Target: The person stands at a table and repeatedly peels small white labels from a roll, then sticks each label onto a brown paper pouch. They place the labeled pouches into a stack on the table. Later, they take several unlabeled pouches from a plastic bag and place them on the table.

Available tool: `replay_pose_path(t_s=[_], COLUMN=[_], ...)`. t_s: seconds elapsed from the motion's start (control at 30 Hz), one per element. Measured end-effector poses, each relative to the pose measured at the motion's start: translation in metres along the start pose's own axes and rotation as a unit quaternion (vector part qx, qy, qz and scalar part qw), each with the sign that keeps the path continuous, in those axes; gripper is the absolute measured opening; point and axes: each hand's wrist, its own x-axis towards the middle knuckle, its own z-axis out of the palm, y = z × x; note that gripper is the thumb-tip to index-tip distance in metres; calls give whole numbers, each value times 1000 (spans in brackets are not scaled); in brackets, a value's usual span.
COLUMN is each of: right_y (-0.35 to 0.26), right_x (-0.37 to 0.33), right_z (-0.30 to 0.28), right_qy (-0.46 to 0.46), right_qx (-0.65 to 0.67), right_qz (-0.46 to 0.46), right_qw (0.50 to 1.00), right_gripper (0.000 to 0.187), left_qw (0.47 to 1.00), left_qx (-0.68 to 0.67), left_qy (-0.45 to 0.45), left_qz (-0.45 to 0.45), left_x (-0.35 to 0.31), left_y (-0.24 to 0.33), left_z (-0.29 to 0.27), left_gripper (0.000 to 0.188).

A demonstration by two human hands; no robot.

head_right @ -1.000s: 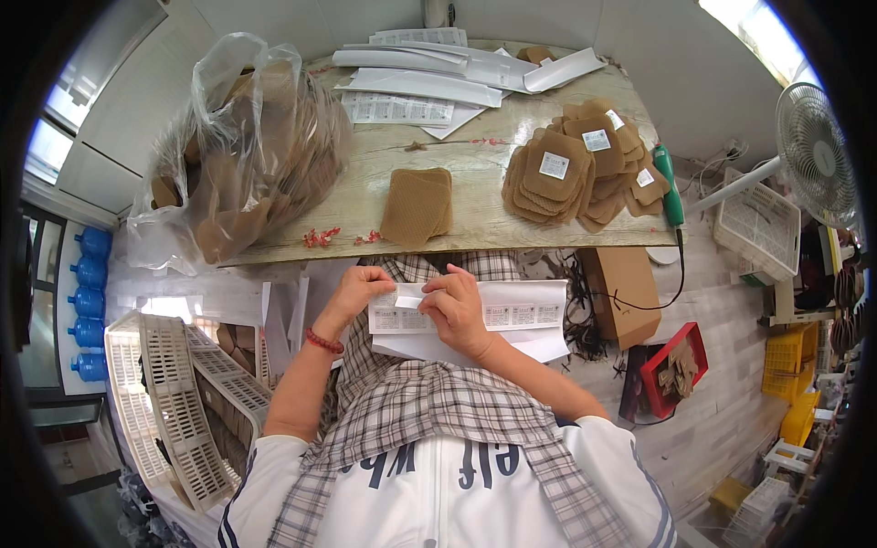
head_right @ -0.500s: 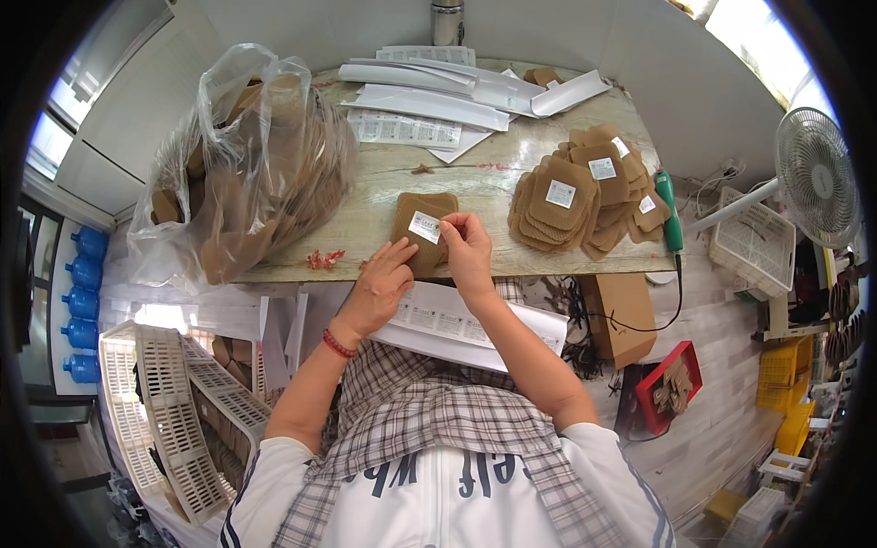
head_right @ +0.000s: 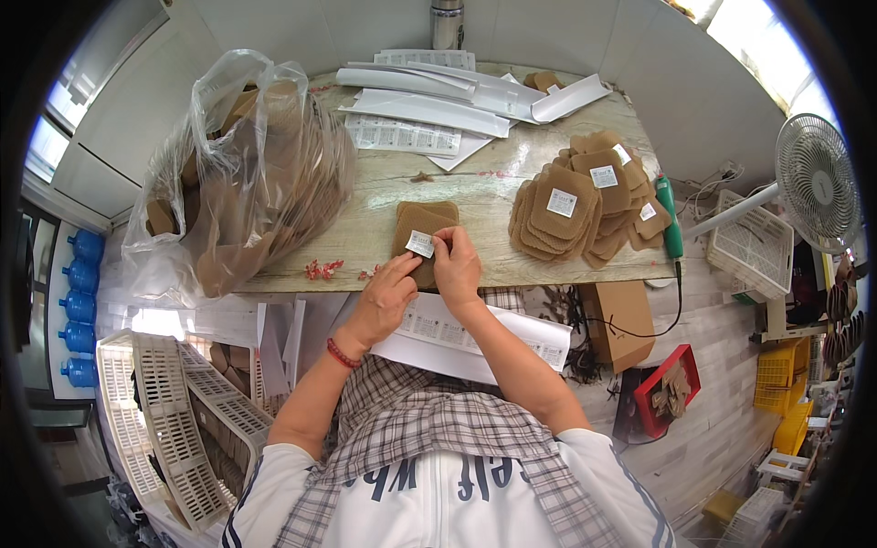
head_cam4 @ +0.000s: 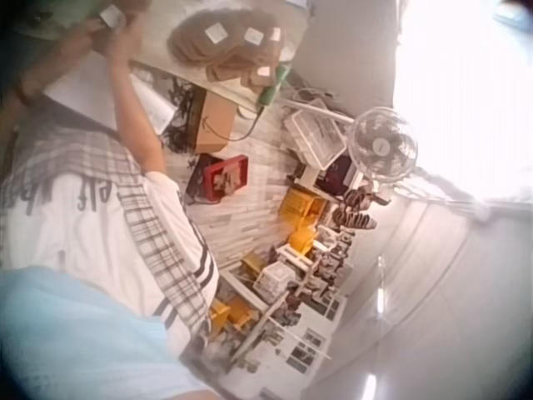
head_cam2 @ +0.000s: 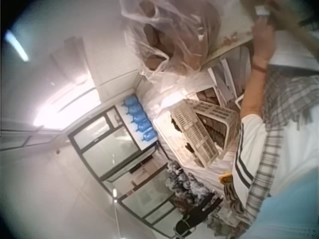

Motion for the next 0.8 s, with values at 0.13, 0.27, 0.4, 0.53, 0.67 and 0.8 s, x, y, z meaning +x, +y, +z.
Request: replay_pose_path(t_s=[0.13,0.27,0.4,0.53,0.67,0.8], right_y=[1,-2,-2,-1,1,1], right_x=[-1,-1,-1,-2,-2,-2], right_z=[2,1,0,1,3,-1], right_qy=[4,2,7,8,19,-3], right_qx=[-9,-14,-17,-13,-30,-91], right_qz=[-11,-11,-24,-30,-51,-92], right_qw=[1000,1000,1000,999,998,992], right_gripper=[9,8,8,8,8,12], left_qw=[1000,999,999,998,997,998], left_qx=[-11,-17,42,56,69,64], left_qy=[-7,-20,20,-15,-19,-16], left_qz=[-16,-41,9,13,10,2], left_x=[-1,-3,5,4,0,0], left_y=[-1,0,8,5,1,1], left_z=[1,1,-4,-2,4,5], left_gripper=[5,7,4,3,4,4])
